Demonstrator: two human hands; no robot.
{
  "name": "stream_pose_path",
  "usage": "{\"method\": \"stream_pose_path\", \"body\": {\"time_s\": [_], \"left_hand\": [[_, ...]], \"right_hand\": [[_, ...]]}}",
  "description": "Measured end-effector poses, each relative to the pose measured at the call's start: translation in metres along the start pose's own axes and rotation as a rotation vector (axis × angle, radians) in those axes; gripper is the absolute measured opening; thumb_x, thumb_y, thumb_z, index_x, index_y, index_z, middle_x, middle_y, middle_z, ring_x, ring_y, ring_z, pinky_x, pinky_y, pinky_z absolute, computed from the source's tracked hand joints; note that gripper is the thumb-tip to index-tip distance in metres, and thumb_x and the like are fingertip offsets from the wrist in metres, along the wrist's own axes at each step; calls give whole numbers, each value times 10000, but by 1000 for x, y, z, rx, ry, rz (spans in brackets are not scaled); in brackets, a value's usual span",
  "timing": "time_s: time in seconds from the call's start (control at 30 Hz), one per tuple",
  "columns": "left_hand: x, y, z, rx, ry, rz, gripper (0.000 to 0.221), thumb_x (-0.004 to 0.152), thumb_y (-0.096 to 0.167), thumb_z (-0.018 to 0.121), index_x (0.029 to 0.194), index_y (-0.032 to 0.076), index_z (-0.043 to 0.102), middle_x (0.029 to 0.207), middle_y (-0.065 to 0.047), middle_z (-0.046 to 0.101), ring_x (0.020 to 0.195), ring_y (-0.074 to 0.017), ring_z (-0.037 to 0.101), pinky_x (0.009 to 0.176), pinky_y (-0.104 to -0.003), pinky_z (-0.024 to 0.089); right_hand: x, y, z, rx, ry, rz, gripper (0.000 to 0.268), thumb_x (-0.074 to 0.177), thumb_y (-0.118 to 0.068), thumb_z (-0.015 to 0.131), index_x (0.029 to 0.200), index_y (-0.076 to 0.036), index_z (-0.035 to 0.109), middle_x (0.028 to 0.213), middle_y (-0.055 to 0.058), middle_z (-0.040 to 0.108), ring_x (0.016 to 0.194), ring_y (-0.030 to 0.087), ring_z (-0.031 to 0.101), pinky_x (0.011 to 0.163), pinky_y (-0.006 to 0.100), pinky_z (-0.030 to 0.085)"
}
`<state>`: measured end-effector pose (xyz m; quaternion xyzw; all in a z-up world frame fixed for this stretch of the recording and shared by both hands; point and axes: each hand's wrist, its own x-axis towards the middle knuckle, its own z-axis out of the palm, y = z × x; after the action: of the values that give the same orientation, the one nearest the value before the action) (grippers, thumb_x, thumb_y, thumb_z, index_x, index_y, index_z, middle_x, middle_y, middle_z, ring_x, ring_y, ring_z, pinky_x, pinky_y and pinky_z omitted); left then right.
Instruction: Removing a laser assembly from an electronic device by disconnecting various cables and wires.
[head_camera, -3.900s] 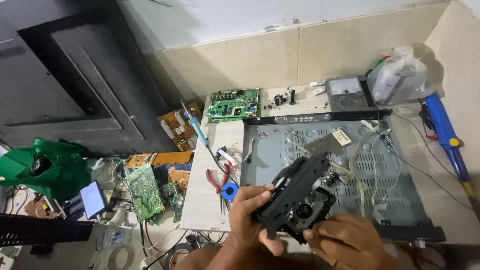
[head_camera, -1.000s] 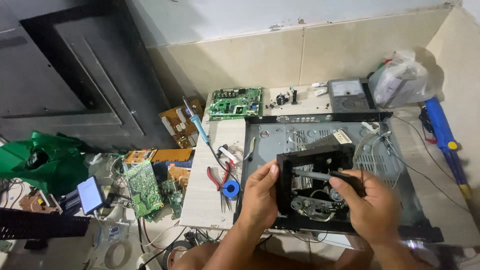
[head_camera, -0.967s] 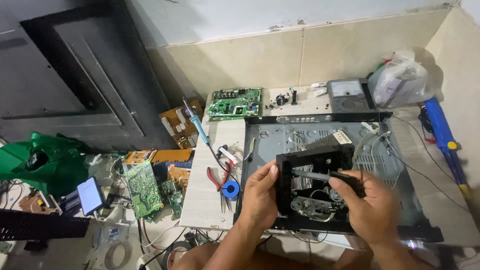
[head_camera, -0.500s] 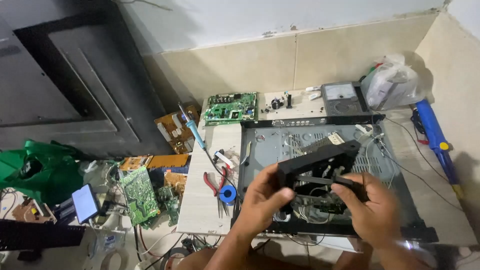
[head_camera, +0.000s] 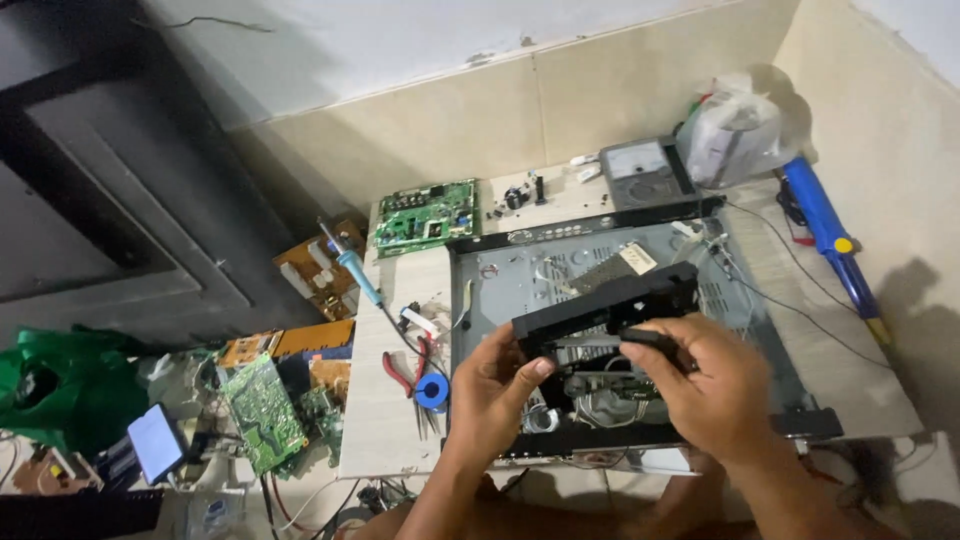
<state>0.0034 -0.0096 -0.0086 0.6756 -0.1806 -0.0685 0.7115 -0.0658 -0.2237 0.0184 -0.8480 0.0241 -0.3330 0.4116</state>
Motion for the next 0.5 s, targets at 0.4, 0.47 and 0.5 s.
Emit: {"method": "stream_pose_path", "body": {"time_s": [0.4, 0.47, 0.5], "left_hand": [[3, -4, -9, -38, -48, 62, 689, 918, 452, 594, 1436, 12, 481, 1378, -295, 600, 1323, -429, 580, 1115, -586, 463], [9, -4, -10, -71, -108, 64, 617, 911, 315, 608, 1432, 5, 493, 1347, -257, 609, 1262, -375, 588, 1071, -517, 503], [10, -5, -12, -105, -166, 63, 566, 904, 177, 621, 1428, -1, 505, 1316, -219, 618, 1200, -320, 597, 1026, -448, 543]], "right_hand": [[-8, 24, 2, -287, -164, -491, 340, 708, -148, 802, 1047, -155, 777, 908, -34, 706, 676, 141, 591, 544, 309, 473], [-8, 18, 5, -301, -182, -558, 282, 757, -140, 767, 1037, -161, 777, 913, -42, 703, 681, 125, 561, 516, 276, 437], [-8, 15, 7, -315, -203, -623, 229, 805, -133, 732, 1028, -167, 776, 918, -50, 700, 687, 109, 531, 487, 244, 400]]}}
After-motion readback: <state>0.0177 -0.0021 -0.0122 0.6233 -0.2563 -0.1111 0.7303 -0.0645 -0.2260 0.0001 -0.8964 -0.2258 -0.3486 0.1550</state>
